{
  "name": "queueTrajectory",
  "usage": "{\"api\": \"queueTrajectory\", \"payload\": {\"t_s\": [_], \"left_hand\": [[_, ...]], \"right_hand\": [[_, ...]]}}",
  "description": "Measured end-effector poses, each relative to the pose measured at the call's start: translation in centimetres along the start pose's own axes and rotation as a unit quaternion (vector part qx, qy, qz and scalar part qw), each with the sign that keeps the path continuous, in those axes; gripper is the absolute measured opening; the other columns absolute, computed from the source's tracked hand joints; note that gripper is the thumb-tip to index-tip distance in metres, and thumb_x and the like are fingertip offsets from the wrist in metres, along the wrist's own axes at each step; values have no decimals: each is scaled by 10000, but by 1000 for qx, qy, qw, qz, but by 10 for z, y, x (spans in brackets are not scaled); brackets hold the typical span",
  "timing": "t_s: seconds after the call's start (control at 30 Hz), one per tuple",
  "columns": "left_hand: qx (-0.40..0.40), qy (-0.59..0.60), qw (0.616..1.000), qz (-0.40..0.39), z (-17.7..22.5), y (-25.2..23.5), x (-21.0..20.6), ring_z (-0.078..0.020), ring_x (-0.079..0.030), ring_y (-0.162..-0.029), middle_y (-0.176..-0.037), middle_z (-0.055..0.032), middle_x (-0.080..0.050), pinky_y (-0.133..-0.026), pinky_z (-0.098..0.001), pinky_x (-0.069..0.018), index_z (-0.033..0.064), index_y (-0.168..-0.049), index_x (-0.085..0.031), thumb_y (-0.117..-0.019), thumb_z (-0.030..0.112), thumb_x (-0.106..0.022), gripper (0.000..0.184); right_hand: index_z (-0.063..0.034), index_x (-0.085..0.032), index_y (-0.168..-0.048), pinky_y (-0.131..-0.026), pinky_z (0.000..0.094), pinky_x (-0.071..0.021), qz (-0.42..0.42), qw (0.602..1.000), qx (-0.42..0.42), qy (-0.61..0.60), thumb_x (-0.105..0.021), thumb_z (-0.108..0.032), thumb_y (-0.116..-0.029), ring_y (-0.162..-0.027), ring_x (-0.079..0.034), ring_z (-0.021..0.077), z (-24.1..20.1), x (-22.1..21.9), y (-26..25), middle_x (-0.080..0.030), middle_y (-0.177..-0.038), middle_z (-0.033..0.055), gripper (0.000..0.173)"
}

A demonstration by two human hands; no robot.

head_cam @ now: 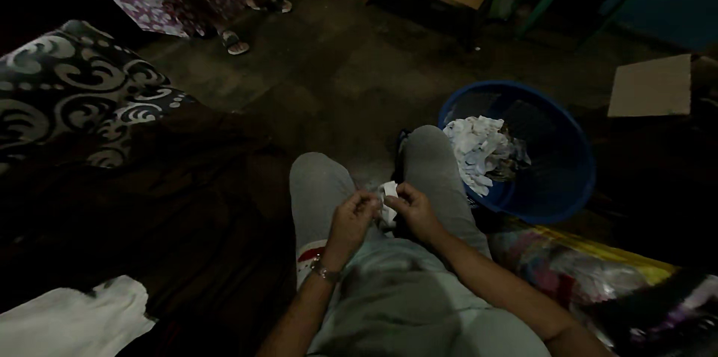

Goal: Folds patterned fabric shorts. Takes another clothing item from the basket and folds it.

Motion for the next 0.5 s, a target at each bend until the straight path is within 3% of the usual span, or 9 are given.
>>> {"api": "queueTrajectory", "payload": {"t_s": [0.1, 0.2, 0.27, 0.4, 0.5], "left_hand": [[-18, 14, 1000, -2, -16, 3, -12, -46, -663, -877, -1115, -76, -659, -781, -209, -576, -36, -1232, -605, -954, 118, -690, 329], [-63, -2, 998, 24, -24, 0, -13, -75, -669, -937, -1126, -99, -676, -827, -223, -571, -49, -1217, -609, -885, 130, -768, 409], [-84, -7, 996, 31, -26, -2, -15, -78, -681, -965, -1108, -102, -692, -862, -228, -576, -52, -1193, -636, -887, 108, -752, 364], [-94, -8, 995, 25, -29, -1, -17, -73, -692, -965, -1093, -113, -707, -880, -219, -579, -57, -1181, -678, -959, 75, -670, 259], [-105, -36, 993, 33, -29, 0, -15, -13, -668, -860, -1002, -73, -718, -797, -162, -556, -39, -1100, -719, -1007, 82, -589, 201]], "right_hand": [[-4, -592, -1017, -673, 230, -557, -34, 999, 2, -23, -557, -77, -1015, -700, -622, 41, 2, -3, 0, -636, -817, -16, 81], [12, -629, -1101, -735, 214, -552, -78, 995, 23, -52, -430, -68, -1059, -798, -642, 27, 6, -1, 0, -690, -940, -23, 218], [22, -614, -1110, -761, 234, -576, -69, 995, 9, -67, -429, -49, -1060, -820, -669, 51, 5, -2, 0, -701, -938, -2, 205], [15, -580, -1027, -719, 263, -608, -13, 996, -45, -76, -527, -62, -1047, -739, -690, 92, -2, -8, 2, -682, -829, 30, 95], [11, -584, -1017, -687, 269, -614, -12, 997, -36, -61, -524, -56, -1045, -692, -693, 100, -1, -7, 1, -672, -781, 16, 95]]}}
Point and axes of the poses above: each hand's wrist, its own y-axis away from the middle knuckle, its own x-axis out of the back of the hand, z = x × y, the point moved 2 cm from there along -y, towards the middle knuckle
